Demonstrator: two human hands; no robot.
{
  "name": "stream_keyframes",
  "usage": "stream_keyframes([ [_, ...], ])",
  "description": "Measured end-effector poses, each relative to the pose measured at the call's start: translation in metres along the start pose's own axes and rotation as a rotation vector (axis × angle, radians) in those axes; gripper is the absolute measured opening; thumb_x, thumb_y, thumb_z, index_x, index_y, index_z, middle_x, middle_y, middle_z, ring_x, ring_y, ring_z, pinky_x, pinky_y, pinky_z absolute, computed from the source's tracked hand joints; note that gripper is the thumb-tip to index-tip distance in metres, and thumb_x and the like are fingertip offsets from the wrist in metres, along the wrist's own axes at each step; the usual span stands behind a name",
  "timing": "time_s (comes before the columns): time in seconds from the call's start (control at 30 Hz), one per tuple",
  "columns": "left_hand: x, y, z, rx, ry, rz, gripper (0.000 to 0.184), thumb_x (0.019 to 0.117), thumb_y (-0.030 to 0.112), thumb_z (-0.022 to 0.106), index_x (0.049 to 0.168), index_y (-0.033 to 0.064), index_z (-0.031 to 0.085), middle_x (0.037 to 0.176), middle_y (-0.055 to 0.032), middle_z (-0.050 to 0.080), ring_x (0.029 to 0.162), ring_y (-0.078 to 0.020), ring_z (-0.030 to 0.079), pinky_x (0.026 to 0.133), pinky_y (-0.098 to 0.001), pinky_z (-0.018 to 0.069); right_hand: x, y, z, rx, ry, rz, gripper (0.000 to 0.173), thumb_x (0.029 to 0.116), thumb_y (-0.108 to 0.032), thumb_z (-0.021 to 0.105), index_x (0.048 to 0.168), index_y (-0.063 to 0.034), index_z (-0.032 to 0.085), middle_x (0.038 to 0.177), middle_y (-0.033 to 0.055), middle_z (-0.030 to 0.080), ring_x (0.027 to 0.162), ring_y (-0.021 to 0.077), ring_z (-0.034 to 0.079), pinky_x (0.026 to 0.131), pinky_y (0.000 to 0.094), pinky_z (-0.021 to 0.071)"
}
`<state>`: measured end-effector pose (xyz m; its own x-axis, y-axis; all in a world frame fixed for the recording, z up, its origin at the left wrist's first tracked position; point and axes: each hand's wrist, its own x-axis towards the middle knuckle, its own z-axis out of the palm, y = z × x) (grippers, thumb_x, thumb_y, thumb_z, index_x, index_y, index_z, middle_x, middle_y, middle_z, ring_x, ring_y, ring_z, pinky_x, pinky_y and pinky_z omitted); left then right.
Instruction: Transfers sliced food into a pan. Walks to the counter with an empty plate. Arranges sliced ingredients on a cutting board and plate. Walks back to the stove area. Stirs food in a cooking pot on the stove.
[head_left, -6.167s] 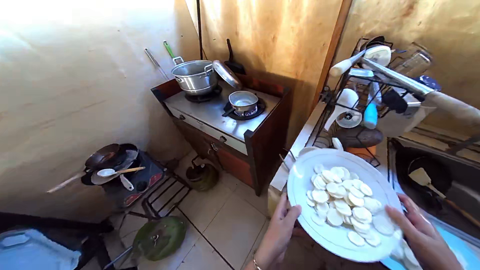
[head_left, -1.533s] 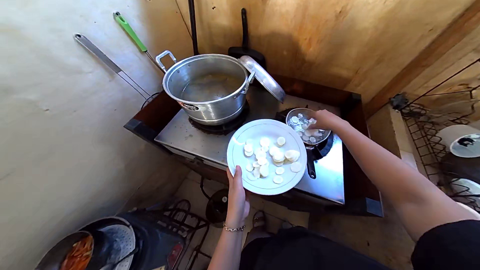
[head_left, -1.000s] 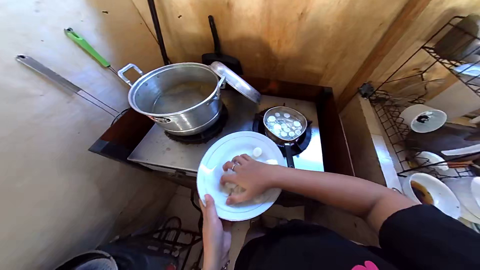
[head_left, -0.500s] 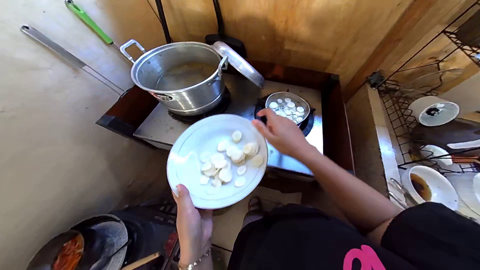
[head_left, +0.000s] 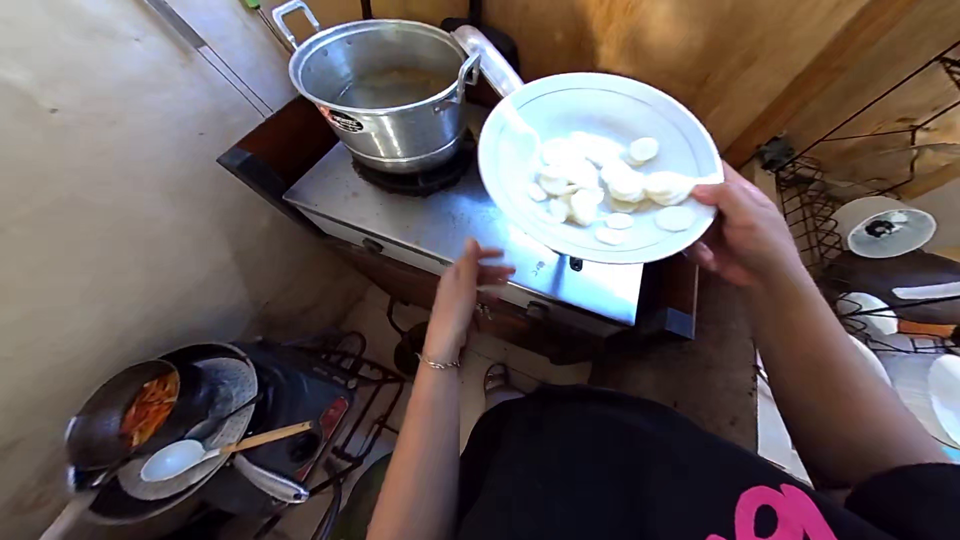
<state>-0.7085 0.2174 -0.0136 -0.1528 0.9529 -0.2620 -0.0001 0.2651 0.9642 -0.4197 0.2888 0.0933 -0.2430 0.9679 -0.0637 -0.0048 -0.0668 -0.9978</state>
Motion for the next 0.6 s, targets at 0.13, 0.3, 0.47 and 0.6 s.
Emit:
stream_keyframes([
  [0.13, 0.02, -0.108, 0.033, 0.339, -0.189, -0.415, 0.042, 0.1101, 0.022, 0.046, 0.14, -0.0067, 0.05, 0.127, -0.0239, 0.063, 0.107, -0.0279, 0.068, 0.095, -0.0409, 0.0543, -0.024, -0.002, -0.031, 0.024, 0.18, -0.055, 0.032, 0.1088, -0.015, 0.026, 0.132, -0.0179, 0.047, 0.078, -0.0022, 0.067, 0.04, 0.0011, 0.048, 0.033, 0.0153, 0.0403],
  [0.3, 0.033, -0.156, 0.08, 0.216, -0.031, -0.38, 0.048, 0.106, 0.019, 0.056, 0.143, -0.0092, 0.043, 0.132, -0.0292, 0.059, 0.11, -0.031, 0.069, 0.096, -0.0399, 0.0564, -0.044, -0.003, -0.064, 0.056, 0.35, -0.098, 0.03, 0.109, -0.013, 0.023, 0.125, -0.0168, 0.049, 0.074, -0.0028, 0.064, 0.038, 0.0013, 0.046, 0.033, 0.0155, 0.0387],
  [0.47, 0.039, -0.166, 0.084, 0.404, 0.018, -0.331, 0.049, 0.1011, 0.017, 0.064, 0.139, -0.0102, 0.048, 0.13, -0.029, 0.061, 0.116, -0.0354, 0.065, 0.104, -0.0457, 0.0503, -0.056, 0.001, -0.089, 0.073, 0.421, -0.116, 0.029, 0.11, -0.014, 0.023, 0.121, -0.017, 0.049, 0.072, -0.0034, 0.064, 0.038, 0.0008, 0.046, 0.034, 0.0152, 0.0389],
  [0.6, 0.04, -0.163, 0.086, 0.446, 0.034, -0.331, 0.047, 0.0991, 0.015, 0.066, 0.136, -0.011, 0.05, 0.126, -0.0269, 0.064, 0.114, -0.0325, 0.066, 0.103, -0.0436, 0.0505, -0.063, 0.003, -0.099, 0.077, 0.451, -0.121, 0.029, 0.11, -0.015, 0.022, 0.121, -0.0178, 0.049, 0.071, -0.004, 0.064, 0.038, 0.0006, 0.045, 0.034, 0.0149, 0.0384],
])
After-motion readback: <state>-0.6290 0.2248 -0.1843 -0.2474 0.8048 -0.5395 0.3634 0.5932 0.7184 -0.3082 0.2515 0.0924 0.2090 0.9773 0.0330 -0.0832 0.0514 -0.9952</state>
